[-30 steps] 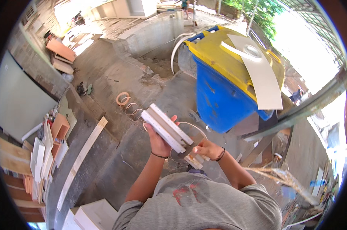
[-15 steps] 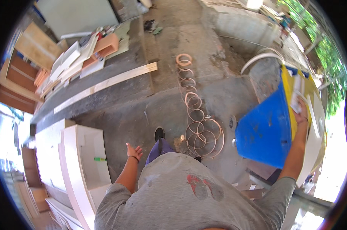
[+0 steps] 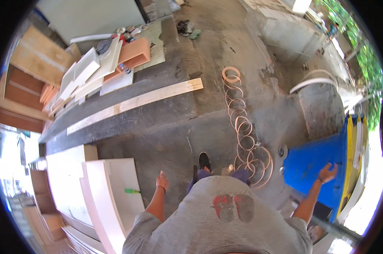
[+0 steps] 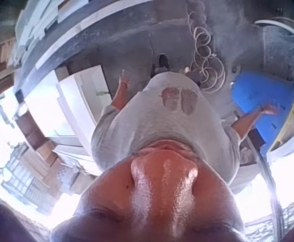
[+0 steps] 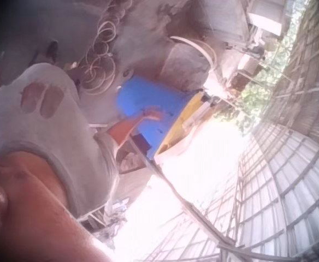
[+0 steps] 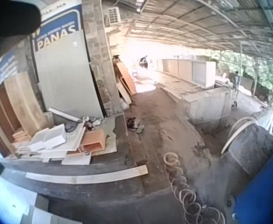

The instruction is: The person unrolls a flexible wood strip, carries two wooden frames and a board across a workshop, and then uses a piece of cardboard to spread a brown liquid onto a wooden structure.

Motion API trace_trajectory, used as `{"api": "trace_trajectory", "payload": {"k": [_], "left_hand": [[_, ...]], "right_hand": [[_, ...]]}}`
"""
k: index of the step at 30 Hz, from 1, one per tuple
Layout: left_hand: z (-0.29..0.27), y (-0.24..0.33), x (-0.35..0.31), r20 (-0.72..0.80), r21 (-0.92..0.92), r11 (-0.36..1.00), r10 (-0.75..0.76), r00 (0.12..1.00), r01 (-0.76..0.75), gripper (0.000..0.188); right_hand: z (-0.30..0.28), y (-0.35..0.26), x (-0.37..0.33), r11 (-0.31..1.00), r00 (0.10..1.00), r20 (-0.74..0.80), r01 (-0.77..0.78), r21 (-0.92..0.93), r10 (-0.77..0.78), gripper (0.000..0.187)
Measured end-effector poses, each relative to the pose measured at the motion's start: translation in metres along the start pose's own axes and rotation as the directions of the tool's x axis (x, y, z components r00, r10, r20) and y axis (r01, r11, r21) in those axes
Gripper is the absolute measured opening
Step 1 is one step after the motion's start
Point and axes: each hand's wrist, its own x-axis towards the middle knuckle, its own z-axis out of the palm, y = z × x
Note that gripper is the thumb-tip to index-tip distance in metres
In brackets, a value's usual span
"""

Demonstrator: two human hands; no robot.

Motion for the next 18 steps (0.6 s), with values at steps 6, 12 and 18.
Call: {"api": "trace_trajectory", "payload": {"k": [6, 12, 18], "left_hand": [[0.030, 0.176, 0.027, -0.077, -0.211, 0.874, 0.431, 0.899, -0.437, 0.030], [0.160, 0.246, 0.018, 0.301, 0.036, 0.858, 0.480, 0.824, -0.513, 0.030], [0.275, 0.303, 0.010, 0.491, 0.317, 0.723, 0.428, 0.758, -0.614, 0.024]], "right_hand": [[0.036, -0.034, -0.262, 0.981, 0.161, 0.979, 0.167, 0.098, -0.125, 0.028], [0.013, -0.109, -0.324, 0.871, -0.269, 0.951, -0.418, -0.259, 0.153, 0.028], [0.080, -0.194, -0.301, 0.470, -0.413, 0.854, -0.713, -0.520, 0.318, 0.022]]}}
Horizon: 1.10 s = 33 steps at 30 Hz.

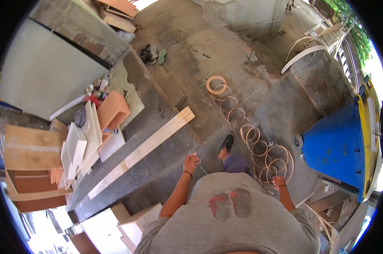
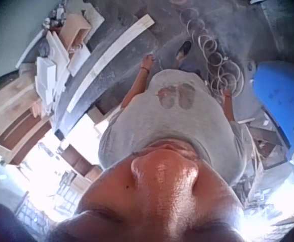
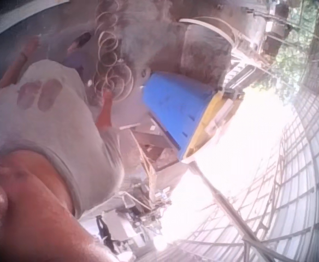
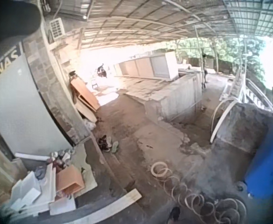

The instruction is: The person unrolls a flexible wood strip, carries two wooden frames and a board across a workshop, and then uses a piece of cardboard to spread a brown liquid onto a wooden structure.

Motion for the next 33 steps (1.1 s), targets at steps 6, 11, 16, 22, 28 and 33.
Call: {"api": "trace_trajectory", "payload": {"k": [6, 11, 16, 22, 28, 33], "left_hand": [[-0.023, 0.098, 0.093, 0.113, 0.147, 0.931, 0.321, 0.940, -0.335, 0.020], [-0.010, 0.236, 0.135, 0.038, 0.286, 0.940, 0.181, 0.983, -0.185, 0.028], [0.040, 0.315, 0.206, 0.164, 0.440, 0.875, 0.146, 0.976, -0.205, 0.030], [0.119, 0.351, 0.348, 0.454, 0.735, 0.593, -0.070, 0.888, -0.329, 0.031], [0.213, 0.290, 0.556, 0.592, 0.798, 0.254, -0.167, 0.788, -0.546, 0.040], [0.256, 0.189, 0.700, 0.410, 0.906, -0.108, -0.021, 0.912, -0.410, 0.051]], "right_hand": [[0.062, -0.092, 0.070, 0.921, 0.994, 0.074, 0.048, 0.387, -0.083, 0.022], [0.126, -0.199, 0.024, 0.835, 0.975, -0.068, 0.215, 0.507, -0.210, 0.024], [0.193, -0.186, 0.045, 0.808, 0.921, -0.372, 0.304, 0.505, -0.114, 0.023], [0.296, -0.196, 0.018, 0.763, 0.756, -0.637, 0.318, 0.562, 0.154, 0.023], [0.364, -0.350, 0.038, 0.922, 0.668, -0.742, 0.257, 0.288, 0.046, 0.026], [0.407, -0.378, 0.060, 0.984, 0.694, -0.717, 0.085, 0.157, 0.055, 0.033]]}}
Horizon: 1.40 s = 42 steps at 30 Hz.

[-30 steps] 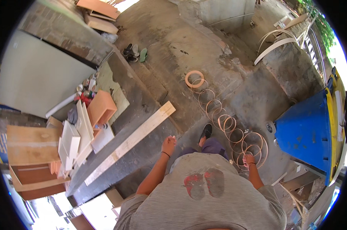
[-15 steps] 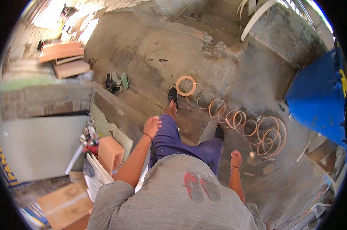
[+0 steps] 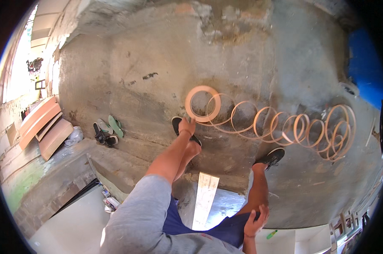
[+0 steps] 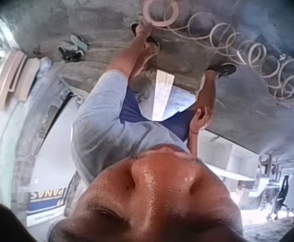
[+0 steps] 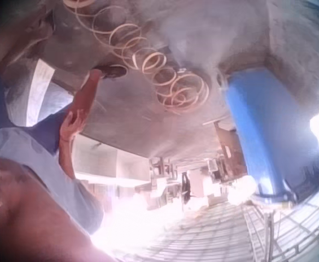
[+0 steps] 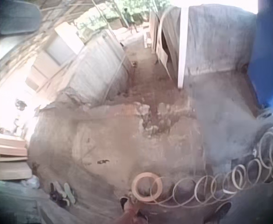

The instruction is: The person unrolls a flexible wood strip, carries two wooden frames and a board across a workshop, and then uses a piece of cardboard to spread a brown liquid onto a wooden structure.

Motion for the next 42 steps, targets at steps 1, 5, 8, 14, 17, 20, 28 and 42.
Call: {"api": "trace_trajectory", "payload": {"k": [1, 5, 8, 14, 17, 20, 28, 42], "left_hand": [[0.009, -0.006, 0.013, -0.028, 0.002, 1.000, -0.030, 0.999, 0.030, 0.053], [0.036, 0.000, 0.113, -0.113, -0.021, 0.974, -0.225, 0.968, 0.224, 0.057], [0.058, 0.005, 0.154, -0.187, -0.128, 0.950, -0.304, 0.934, 0.283, 0.053], [0.066, -0.019, 0.178, -0.464, -0.051, 0.999, -0.006, 0.886, -0.019, 0.047], [0.040, 0.022, 0.159, -0.351, -0.129, 0.982, 0.088, 0.932, -0.141, 0.039], [0.000, 0.064, 0.148, -0.414, -0.012, 0.925, 0.342, 0.844, -0.381, 0.034], [-0.098, 0.148, 0.033, -0.032, 0.440, 0.374, 0.915, 0.402, -0.816, 0.030], [-0.205, -0.055, -0.346, 0.288, 0.039, -0.503, 0.833, -0.472, -0.863, 0.042]], "right_hand": [[0.000, 0.009, -0.023, 0.994, 0.996, 0.035, 0.078, -0.081, -0.076, 0.037], [0.040, -0.002, -0.005, 0.934, 0.925, -0.142, 0.337, -0.122, -0.352, 0.029], [0.063, 0.019, -0.034, 0.872, 0.870, -0.124, 0.451, -0.189, -0.477, 0.024], [0.073, 0.001, -0.011, 0.855, 0.862, -0.097, 0.467, -0.226, -0.497, 0.024], [0.092, 0.004, -0.011, 0.855, 0.851, -0.162, 0.454, -0.251, -0.499, 0.026], [0.107, 0.007, -0.017, 0.847, 0.821, -0.232, 0.465, -0.257, -0.521, 0.029], [0.142, 0.011, -0.050, 0.830, 0.721, -0.411, 0.478, -0.287, -0.558, 0.039], [-0.012, -0.171, -0.158, 0.688, 0.871, 0.051, 0.349, 0.637, -0.489, 0.044]]}}
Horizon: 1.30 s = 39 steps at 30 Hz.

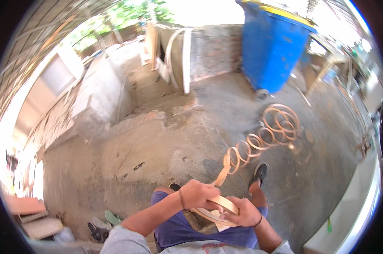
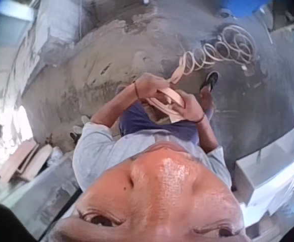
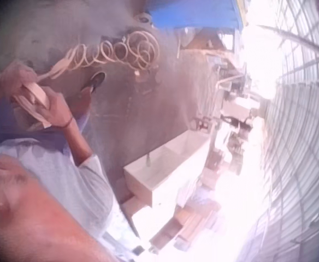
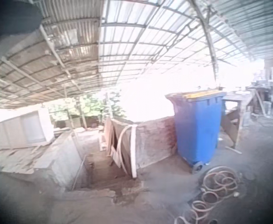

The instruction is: The person unrolls a flexible wood strip, carries two wooden frames and a board across a workshop, and then uses a piece of cardboard to spread a brown liquid onto a wooden structure.

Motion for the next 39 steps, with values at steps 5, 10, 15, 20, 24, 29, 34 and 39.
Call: {"api": "trace_trajectory", "payload": {"k": [5, 10, 15, 20, 24, 29, 34, 39], "left_hand": [[0.016, 0.046, -0.046, -0.364, -0.286, 0.957, -0.161, 0.917, 0.054, 0.049], [0.071, 0.053, -0.075, -0.390, -0.918, 0.324, -0.635, 0.667, -0.228, 0.058], [0.036, 0.057, -0.071, -0.395, -0.913, 0.379, -0.720, 0.571, -0.153, 0.057], [-0.021, 0.074, -0.085, -0.597, -0.369, 0.928, -0.200, 0.777, -0.045, 0.046], [-0.030, 0.100, -0.082, -0.431, -0.041, 0.998, 0.024, 0.902, -0.046, 0.036], [0.015, 0.066, -0.096, -0.577, -0.620, 0.779, -0.373, 0.727, -0.093, 0.035], [0.042, 0.121, -0.084, -0.382, -0.853, 0.105, -0.794, 0.474, -0.512, 0.057], [0.007, 0.093, -0.097, -0.364, -0.920, 0.262, -0.845, 0.391, -0.291, 0.060]], "right_hand": [[0.011, -0.030, -0.057, 0.993, 0.996, -0.043, 0.086, 0.081, -0.082, 0.036], [0.016, -0.042, -0.107, 0.816, 0.953, -0.232, 0.288, 0.502, -0.193, 0.037], [0.071, -0.016, -0.099, 0.726, 0.825, -0.506, 0.506, 0.465, -0.251, 0.036], [0.084, -0.026, -0.104, 0.877, 0.911, -0.351, 0.339, 0.341, -0.216, 0.040], [0.090, -0.044, -0.109, 0.947, 0.883, -0.435, 0.273, 0.172, -0.176, 0.039], [0.091, -0.078, -0.125, 0.886, 0.725, -0.662, 0.416, 0.206, -0.187, 0.040], [0.099, -0.088, -0.109, 0.670, 0.465, -0.844, 0.719, 0.185, -0.267, 0.050], [0.125, -0.049, -0.101, 0.702, 0.599, -0.703, 0.683, 0.199, -0.383, 0.055]]}}
